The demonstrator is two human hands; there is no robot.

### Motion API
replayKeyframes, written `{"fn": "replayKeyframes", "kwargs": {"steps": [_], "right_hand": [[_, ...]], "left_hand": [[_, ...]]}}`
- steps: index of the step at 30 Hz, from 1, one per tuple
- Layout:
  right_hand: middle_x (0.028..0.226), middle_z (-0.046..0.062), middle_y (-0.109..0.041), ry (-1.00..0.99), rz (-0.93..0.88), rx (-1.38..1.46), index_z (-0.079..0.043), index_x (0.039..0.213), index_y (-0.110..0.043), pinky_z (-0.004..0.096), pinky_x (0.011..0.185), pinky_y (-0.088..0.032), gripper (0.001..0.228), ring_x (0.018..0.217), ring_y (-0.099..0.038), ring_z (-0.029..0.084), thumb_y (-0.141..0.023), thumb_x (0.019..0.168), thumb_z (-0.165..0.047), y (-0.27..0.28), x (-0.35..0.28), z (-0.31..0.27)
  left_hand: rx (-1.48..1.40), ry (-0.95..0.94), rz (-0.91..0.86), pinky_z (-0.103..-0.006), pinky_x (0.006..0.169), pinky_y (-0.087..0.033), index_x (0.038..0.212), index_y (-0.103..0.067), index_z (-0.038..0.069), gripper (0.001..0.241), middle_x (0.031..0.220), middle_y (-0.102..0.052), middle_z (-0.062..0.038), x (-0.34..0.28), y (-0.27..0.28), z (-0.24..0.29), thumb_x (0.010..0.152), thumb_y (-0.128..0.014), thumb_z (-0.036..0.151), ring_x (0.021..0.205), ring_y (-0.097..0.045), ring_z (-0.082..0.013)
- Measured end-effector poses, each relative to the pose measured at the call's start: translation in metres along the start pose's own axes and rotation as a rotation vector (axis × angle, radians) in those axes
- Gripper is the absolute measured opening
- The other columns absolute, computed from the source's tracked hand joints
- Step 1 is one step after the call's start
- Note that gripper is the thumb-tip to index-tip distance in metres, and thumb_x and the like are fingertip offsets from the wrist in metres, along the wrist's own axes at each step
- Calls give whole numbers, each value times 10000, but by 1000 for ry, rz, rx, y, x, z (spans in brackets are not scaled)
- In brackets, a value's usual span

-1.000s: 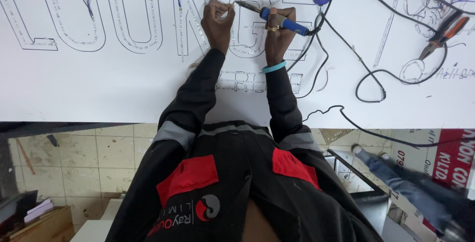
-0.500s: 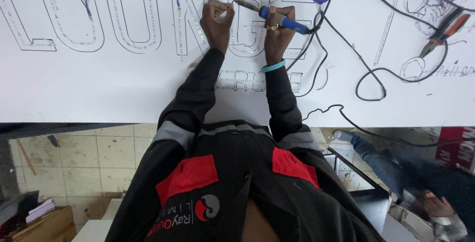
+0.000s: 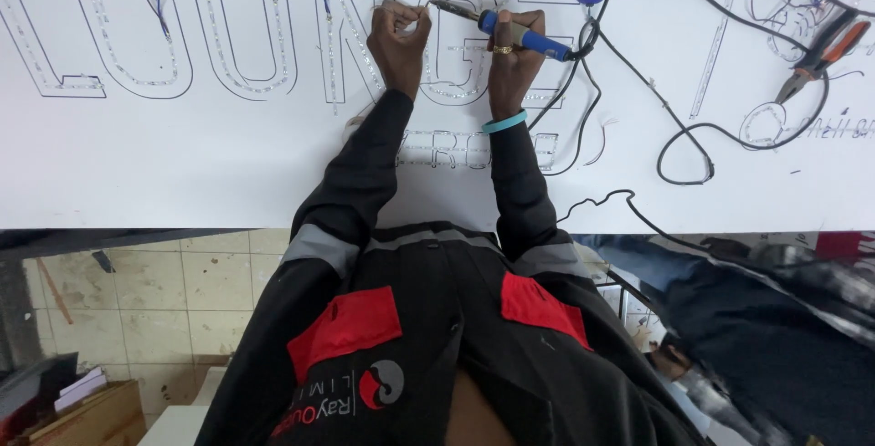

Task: Soldering electrical wires to LED strips on a sign template to create a lighted sign.

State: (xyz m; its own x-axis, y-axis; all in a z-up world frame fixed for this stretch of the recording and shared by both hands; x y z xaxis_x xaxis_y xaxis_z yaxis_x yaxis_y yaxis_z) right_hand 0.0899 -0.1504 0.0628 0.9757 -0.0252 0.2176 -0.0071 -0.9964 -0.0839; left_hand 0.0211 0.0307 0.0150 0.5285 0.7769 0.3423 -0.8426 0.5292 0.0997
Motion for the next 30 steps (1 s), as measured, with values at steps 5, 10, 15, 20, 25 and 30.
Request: {"fn": "replayKeyframes", "kwargs": {"steps": [5, 10, 15, 20, 25, 30], "right_hand": [[849, 40, -591, 24, 23, 21, -95, 955, -606, 307, 556, -544, 299, 646, -627, 184, -756, 1069, -326, 2, -1, -6], [843, 39, -592, 13, 29, 52, -97, 957, -606, 300, 551, -550, 271, 652, -616, 179, -757, 1069, -292, 5, -2, -3], [809, 43, -602, 29, 9, 37, -114, 979, -600, 290, 545, -528, 288, 639, -617, 172, -756, 1081, -333, 1, -3, -1], [809, 33, -607, 43, -17, 55, -130, 1004, -588, 299, 592, -532, 286, 669, -613, 162, -749, 1097, -347, 1, -6, 0], [725, 30, -632, 80, -12, 12, -76, 1016, -638, 251, 582, -522, 331, 603, -665, 123, -748, 1143, -362, 3, -2, 11], [739, 24, -631, 81, 8, 24, -83, 1015, -635, 253, 591, -530, 333, 609, -663, 123, -752, 1139, -369, 1, -3, 0]], "left_hand": [[-2, -26, -1, -321, 717, -658, 894, -629, 124, 269, 864, -723, -69, 0, -1, -4, 904, -876, 18, 862, -834, -216], [24, -44, -11, -313, 688, -634, 901, -630, 129, 262, 869, -728, -66, -2, -1, -6, 907, -869, 22, 859, -828, -215], [11, -33, 9, -308, 684, -637, 920, -634, 123, 272, 867, -750, -64, 0, -2, -7, 903, -889, 31, 850, -814, -200], [24, -22, -18, -330, 717, -603, 908, -618, 139, 276, 882, -739, -48, 0, 5, 12, 918, -873, 35, 874, -795, -209], [116, 56, 17, -366, 786, -600, 852, -654, 194, 287, 843, -762, -12, -1, 0, -6, 875, -930, 118, 785, -755, -225], [126, 52, 27, -379, 777, -599, 853, -663, 188, 279, 841, -768, -34, -3, 0, -11, 859, -931, 110, 781, -758, -243]]}}
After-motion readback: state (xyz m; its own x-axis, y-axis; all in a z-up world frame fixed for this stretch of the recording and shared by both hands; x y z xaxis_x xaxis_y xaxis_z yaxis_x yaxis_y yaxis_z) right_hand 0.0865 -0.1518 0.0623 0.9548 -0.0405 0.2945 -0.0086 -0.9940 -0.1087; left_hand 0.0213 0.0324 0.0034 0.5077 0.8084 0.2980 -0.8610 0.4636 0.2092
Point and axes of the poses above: each hand's wrist, its own x-axis towards the middle knuckle, its own y-axis out of the back of the hand, z = x × y, the point moved 4 cm from there along x, towards the middle knuckle
